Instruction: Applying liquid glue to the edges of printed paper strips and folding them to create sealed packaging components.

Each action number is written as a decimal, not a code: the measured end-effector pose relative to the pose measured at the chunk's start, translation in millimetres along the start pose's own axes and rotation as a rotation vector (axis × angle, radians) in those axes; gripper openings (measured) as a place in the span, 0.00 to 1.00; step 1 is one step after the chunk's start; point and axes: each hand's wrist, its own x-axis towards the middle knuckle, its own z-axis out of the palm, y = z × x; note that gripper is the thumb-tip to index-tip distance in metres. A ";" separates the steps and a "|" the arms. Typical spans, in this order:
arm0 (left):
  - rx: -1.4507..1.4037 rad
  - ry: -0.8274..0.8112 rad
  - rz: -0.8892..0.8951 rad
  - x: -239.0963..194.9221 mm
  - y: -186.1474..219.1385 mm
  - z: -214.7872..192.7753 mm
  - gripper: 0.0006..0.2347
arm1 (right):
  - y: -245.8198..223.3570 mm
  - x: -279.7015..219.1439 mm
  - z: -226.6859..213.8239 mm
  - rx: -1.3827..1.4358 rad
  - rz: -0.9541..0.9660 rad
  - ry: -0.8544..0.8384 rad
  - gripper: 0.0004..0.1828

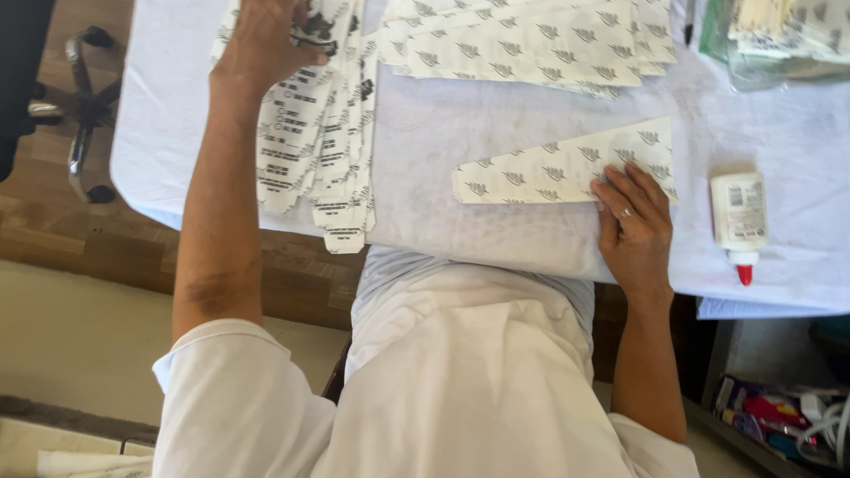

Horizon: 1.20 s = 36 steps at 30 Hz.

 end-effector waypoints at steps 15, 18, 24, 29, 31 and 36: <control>-0.161 0.355 0.729 -110.6 231.4 151.2 0.12 | 69.8 -59.3 -84.9 -0.440 0.398 0.107 0.23; -0.062 0.358 0.730 -108.7 233.8 162.6 0.13 | 70.4 -63.4 -113.0 -0.404 0.718 -0.132 0.41; 0.024 0.381 0.709 -108.6 224.1 158.4 0.08 | 61.0 -63.2 -113.8 0.095 1.030 0.070 0.19; 0.120 0.364 0.708 -113.1 226.5 152.2 0.16 | 37.4 -50.6 -116.1 0.815 0.986 0.545 0.24; 0.135 0.394 0.706 -116.1 226.5 152.4 0.09 | 34.2 -54.3 -113.6 0.861 0.945 0.622 0.27; 0.124 0.406 0.722 -122.6 228.2 145.8 0.05 | 47.1 -67.2 -96.0 0.811 0.769 0.669 0.28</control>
